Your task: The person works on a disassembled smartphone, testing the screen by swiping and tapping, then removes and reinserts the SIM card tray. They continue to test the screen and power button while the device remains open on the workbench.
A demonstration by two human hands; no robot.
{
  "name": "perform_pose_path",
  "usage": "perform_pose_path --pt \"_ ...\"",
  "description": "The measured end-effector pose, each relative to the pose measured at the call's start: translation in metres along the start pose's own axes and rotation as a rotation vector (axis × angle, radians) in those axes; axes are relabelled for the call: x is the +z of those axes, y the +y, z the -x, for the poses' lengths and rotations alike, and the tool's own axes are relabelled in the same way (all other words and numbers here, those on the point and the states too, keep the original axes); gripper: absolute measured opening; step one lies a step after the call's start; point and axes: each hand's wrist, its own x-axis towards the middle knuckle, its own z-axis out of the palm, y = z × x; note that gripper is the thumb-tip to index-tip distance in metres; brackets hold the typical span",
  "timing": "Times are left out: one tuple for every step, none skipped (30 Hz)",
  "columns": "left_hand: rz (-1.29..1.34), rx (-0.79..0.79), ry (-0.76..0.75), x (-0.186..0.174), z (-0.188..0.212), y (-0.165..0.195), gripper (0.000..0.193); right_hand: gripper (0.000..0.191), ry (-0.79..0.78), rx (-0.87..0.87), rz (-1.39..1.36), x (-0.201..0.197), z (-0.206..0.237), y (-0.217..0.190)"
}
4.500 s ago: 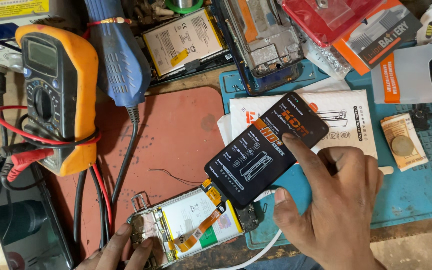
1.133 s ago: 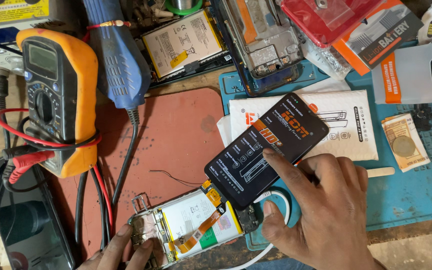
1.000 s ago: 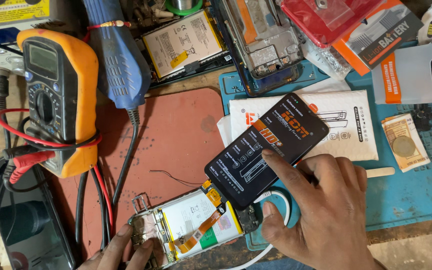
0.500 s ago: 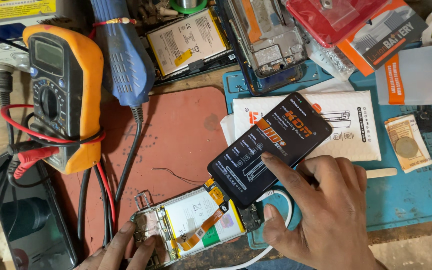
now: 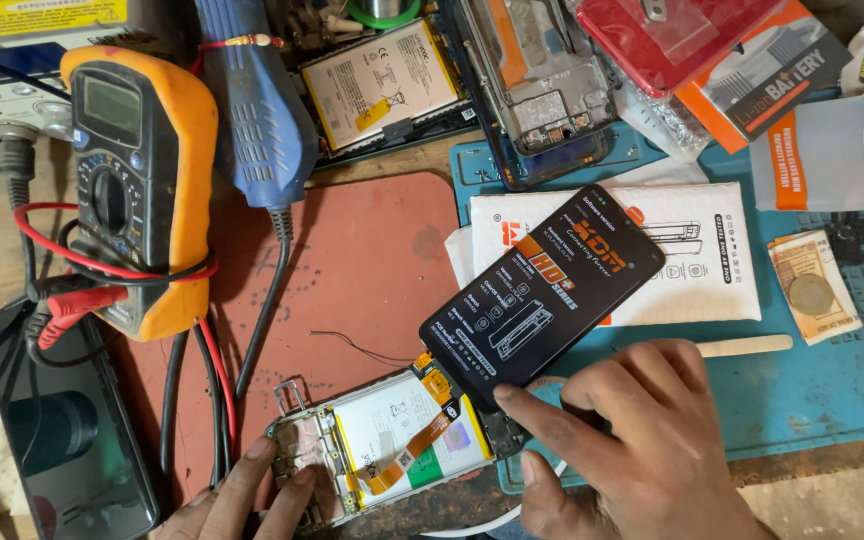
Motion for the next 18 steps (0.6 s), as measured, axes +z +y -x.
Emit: perform_pose_path --pt "0.003 0.004 0.012 0.000 0.000 0.000 0.034 0.041 -0.028 0.008 0.009 0.000 -0.003 0.000" --pt "0.006 0.009 0.025 -0.001 0.000 0.001 0.035 0.045 -0.057 0.016 0.019 0.000 -0.006 -0.001" --pt "0.009 0.014 0.037 -0.001 0.000 0.001 0.036 0.050 -0.085 0.024 0.029 -0.001 -0.009 -0.001" --pt "0.015 0.008 0.019 -0.002 0.000 0.001 0.037 0.051 -0.068 0.033 0.010 -0.002 -0.010 -0.002" --pt "0.020 0.001 0.001 -0.002 0.000 0.001 0.038 0.053 -0.050 0.041 -0.009 -0.004 -0.012 -0.003" --pt "0.024 -0.006 -0.015 -0.002 0.000 0.001 0.039 0.055 -0.031 0.048 -0.028 -0.006 -0.013 -0.004" --pt "0.017 -0.006 -0.008 -0.002 0.001 0.001 0.039 0.054 -0.026 0.070 -0.030 -0.007 -0.013 -0.004" --pt "0.010 -0.005 -0.002 -0.003 0.001 0.001 0.038 0.054 -0.021 0.094 -0.032 -0.008 -0.013 -0.004" --pt "0.005 -0.003 0.002 -0.003 0.001 0.001 0.037 0.053 -0.017 0.119 -0.034 -0.008 -0.012 -0.004" --pt "-0.001 0.003 0.014 -0.003 0.002 0.002 0.037 0.051 0.004 0.132 -0.027 -0.008 -0.012 -0.004" --pt "-0.007 0.009 0.026 -0.002 0.002 0.002 0.037 0.048 0.026 0.145 -0.019 -0.007 -0.011 -0.004" --pt "-0.014 0.015 0.039 -0.002 0.002 0.002 0.037 0.046 0.048 0.158 -0.011 -0.007 -0.009 -0.004" --pt "-0.010 0.010 0.037 -0.001 0.003 0.002 0.038 0.044 0.056 0.157 -0.012 -0.006 -0.008 -0.004" --pt "-0.007 0.005 0.037 -0.001 0.003 0.002 0.038 0.043 0.066 0.156 -0.013 -0.005 -0.007 -0.004" --pt "-0.004 0.000 0.036 0.000 0.004 0.002 0.039 0.042 0.075 0.154 -0.013 -0.005 -0.006 -0.004" --pt "-0.006 0.004 0.039 0.000 0.005 0.002 0.039 0.040 0.080 0.152 -0.016 -0.004 -0.005 -0.004" --pt "-0.007 0.007 0.041 0.001 0.005 0.001 0.039 0.039 0.084 0.151 -0.019 -0.004 -0.004 -0.004" --pt "-0.008 0.010 0.044 0.002 0.006 0.001 0.039 0.037 0.089 0.149 -0.022 -0.003 -0.003 -0.005"
